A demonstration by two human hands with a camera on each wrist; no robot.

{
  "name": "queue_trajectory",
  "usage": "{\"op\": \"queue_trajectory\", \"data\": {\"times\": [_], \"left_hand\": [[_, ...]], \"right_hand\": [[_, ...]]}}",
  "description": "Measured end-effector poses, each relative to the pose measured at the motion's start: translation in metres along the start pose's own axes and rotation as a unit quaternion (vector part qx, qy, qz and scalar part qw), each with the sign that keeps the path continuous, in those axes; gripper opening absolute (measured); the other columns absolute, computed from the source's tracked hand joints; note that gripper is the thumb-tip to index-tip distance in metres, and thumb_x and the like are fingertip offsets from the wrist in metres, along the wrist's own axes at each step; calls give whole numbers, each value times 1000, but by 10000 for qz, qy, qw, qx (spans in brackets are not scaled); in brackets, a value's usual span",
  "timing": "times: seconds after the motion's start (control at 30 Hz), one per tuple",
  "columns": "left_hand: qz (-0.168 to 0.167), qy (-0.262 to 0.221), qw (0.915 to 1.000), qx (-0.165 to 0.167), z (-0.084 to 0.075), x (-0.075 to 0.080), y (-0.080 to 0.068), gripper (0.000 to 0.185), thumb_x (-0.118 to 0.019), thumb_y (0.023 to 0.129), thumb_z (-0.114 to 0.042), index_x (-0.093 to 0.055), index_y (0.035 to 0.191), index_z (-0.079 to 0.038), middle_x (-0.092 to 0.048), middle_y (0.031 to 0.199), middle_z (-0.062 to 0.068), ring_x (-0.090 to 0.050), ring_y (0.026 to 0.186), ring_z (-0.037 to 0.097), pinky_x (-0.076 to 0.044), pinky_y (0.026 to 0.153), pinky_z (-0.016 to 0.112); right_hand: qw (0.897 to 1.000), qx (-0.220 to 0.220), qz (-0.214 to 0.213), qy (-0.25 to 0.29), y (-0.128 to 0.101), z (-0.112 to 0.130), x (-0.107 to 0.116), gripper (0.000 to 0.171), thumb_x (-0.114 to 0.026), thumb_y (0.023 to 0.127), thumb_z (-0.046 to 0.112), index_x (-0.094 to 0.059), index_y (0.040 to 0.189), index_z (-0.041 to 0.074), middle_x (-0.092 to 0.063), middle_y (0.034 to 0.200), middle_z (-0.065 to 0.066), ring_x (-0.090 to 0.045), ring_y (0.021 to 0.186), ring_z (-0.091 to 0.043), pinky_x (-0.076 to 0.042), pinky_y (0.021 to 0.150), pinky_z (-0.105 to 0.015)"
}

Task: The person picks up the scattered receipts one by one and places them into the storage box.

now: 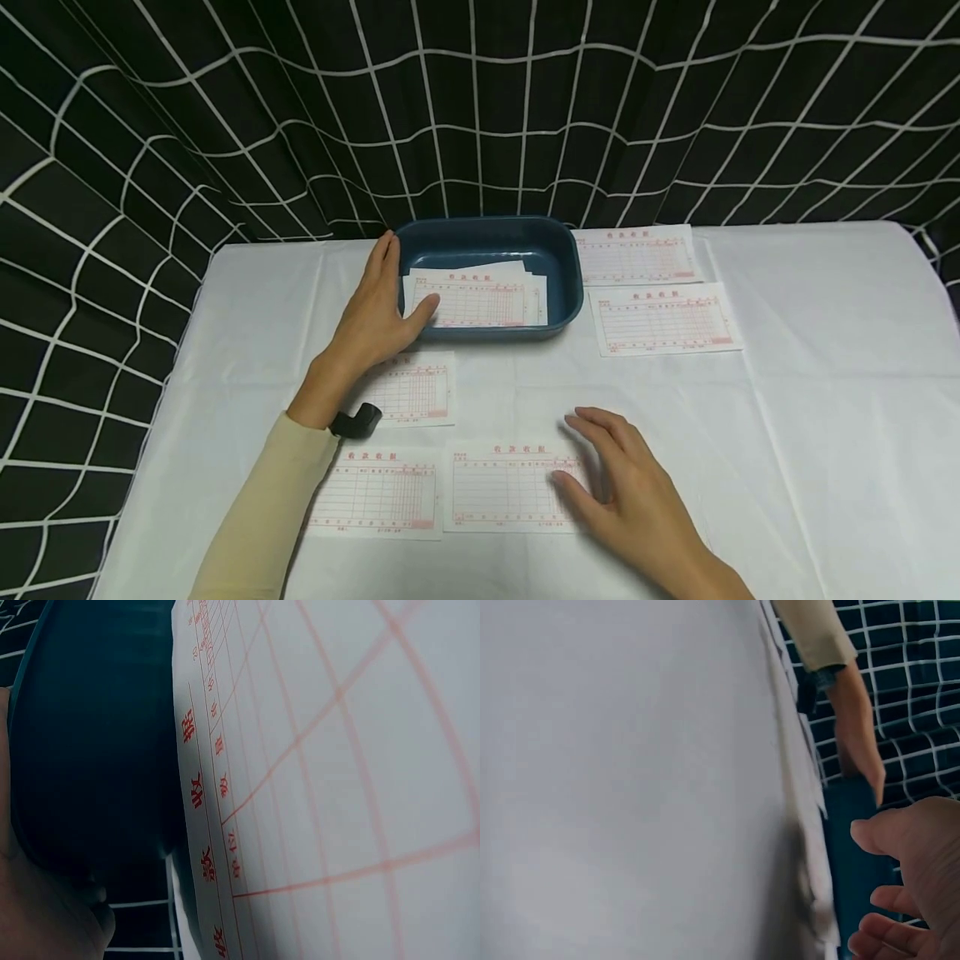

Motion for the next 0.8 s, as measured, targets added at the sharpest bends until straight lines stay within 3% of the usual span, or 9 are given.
{"op": "queue_trajectory", "data": {"times": [0.3,0.6,0.8], "left_hand": [[-7,25,10000,17,0,0,0,101,-63,99,-48,-10,169,1,-4,180,13,-11,168,30,-22,134,53],[17,5,10000,-27,-1,-1,0,100,-64,99,-46,-10,169,1,-5,180,15,-10,168,30,-22,134,52],[-30,-13,10000,-22,0,0,-2,100,-64,99,-46,-10,169,1,-5,180,14,-11,168,30,-23,134,52]], "right_hand": [[9992,-311,154,-206,-22,-5,-5,67,-91,82,27,-63,141,12,-59,147,0,-58,133,-22,-22,113,0],[9989,-28,8,-470,-34,-6,-12,76,-92,76,27,-62,143,8,-62,145,-6,-58,133,-27,-15,118,-2],[9982,43,13,-600,-40,-4,-15,80,-90,78,27,-58,149,9,-63,149,-9,-58,137,-31,-10,124,-4]]}}
Point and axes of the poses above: each hand's wrist, its own y-axis towards the middle knuckle, its own x-axis out of the back of the hand, z = x × y, the point moved 2 cm from there along y, towards the middle knuckle
